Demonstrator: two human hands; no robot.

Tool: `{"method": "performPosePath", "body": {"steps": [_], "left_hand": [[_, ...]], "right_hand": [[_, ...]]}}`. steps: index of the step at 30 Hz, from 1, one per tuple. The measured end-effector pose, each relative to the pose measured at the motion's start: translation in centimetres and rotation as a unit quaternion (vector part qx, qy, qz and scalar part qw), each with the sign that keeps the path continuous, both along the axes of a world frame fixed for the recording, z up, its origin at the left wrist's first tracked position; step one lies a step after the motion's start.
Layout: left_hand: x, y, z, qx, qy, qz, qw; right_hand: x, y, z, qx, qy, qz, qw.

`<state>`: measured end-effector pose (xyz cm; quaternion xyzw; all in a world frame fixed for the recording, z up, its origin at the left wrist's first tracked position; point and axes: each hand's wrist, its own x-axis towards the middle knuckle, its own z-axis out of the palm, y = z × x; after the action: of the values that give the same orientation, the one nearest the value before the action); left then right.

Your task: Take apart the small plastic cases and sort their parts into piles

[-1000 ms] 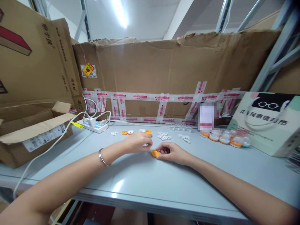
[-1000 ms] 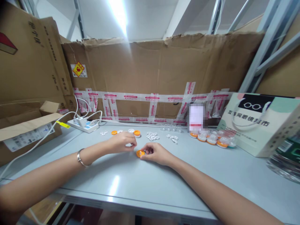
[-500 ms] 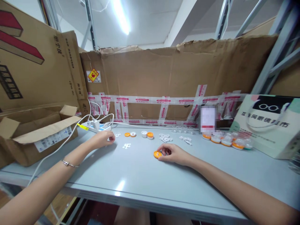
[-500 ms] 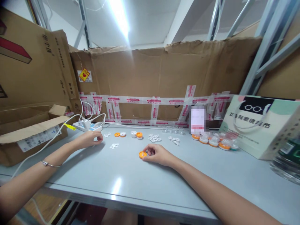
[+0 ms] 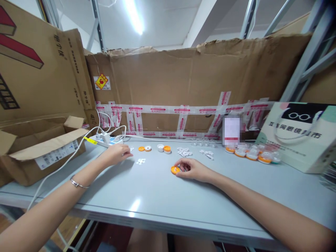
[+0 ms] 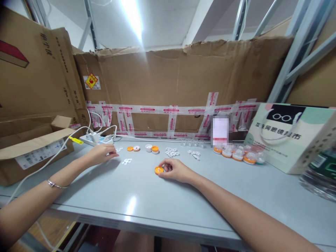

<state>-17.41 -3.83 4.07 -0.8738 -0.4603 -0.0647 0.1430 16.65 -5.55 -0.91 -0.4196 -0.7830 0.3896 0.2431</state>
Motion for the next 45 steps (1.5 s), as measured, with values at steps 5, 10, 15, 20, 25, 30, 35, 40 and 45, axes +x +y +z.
{"method": "performPosePath", "body": {"steps": [5, 10, 15, 20, 25, 30, 35, 40, 45], "left_hand": [[6.4, -1.2, 0.5, 0.065, 0.0, -0.077, 0.995], [13.1, -1.8, -0.1, 0.008, -0.028, -0.153, 0.988], [15.0, -1.9, -1.1, -0.118, -0.16, -0.218, 0.956], [14.4, -1.6, -2.5, -0.175, -0.259, -0.212, 0.926], [14.6, -1.6, -2.6, -0.166, -0.303, -0.239, 0.907], [14.3, -1.2, -1.6, -0.133, -0.329, -0.281, 0.892], [9.8, 2.1, -0.2, 0.01, -0.298, -0.031, 0.954], [5.2, 5.1, -0.6, 0.011, -0.213, 0.135, 0.968], [5.2, 5.7, -1.6, -0.017, -0.19, 0.151, 0.97]], "right_hand": [[0.0, 0.0, -0.1, 0.011, 0.009, 0.002, 1.0], [0.0, 0.0, -0.1, 0.015, 0.015, 0.0, 1.0], [0.0, -0.1, 0.0, 0.015, 0.022, -0.006, 1.0], [0.0, -0.1, 0.0, 0.013, 0.046, -0.024, 0.999], [-0.2, -0.1, 0.2, 0.021, 0.087, -0.041, 0.995], [-0.1, -0.1, 0.4, 0.016, 0.14, -0.034, 0.989], [0.3, 0.2, 0.3, 0.011, 0.179, -0.057, 0.982], [0.5, 0.4, 0.2, 0.009, 0.167, -0.058, 0.984], [0.6, 0.3, 0.2, 0.004, 0.159, -0.063, 0.985]]}}
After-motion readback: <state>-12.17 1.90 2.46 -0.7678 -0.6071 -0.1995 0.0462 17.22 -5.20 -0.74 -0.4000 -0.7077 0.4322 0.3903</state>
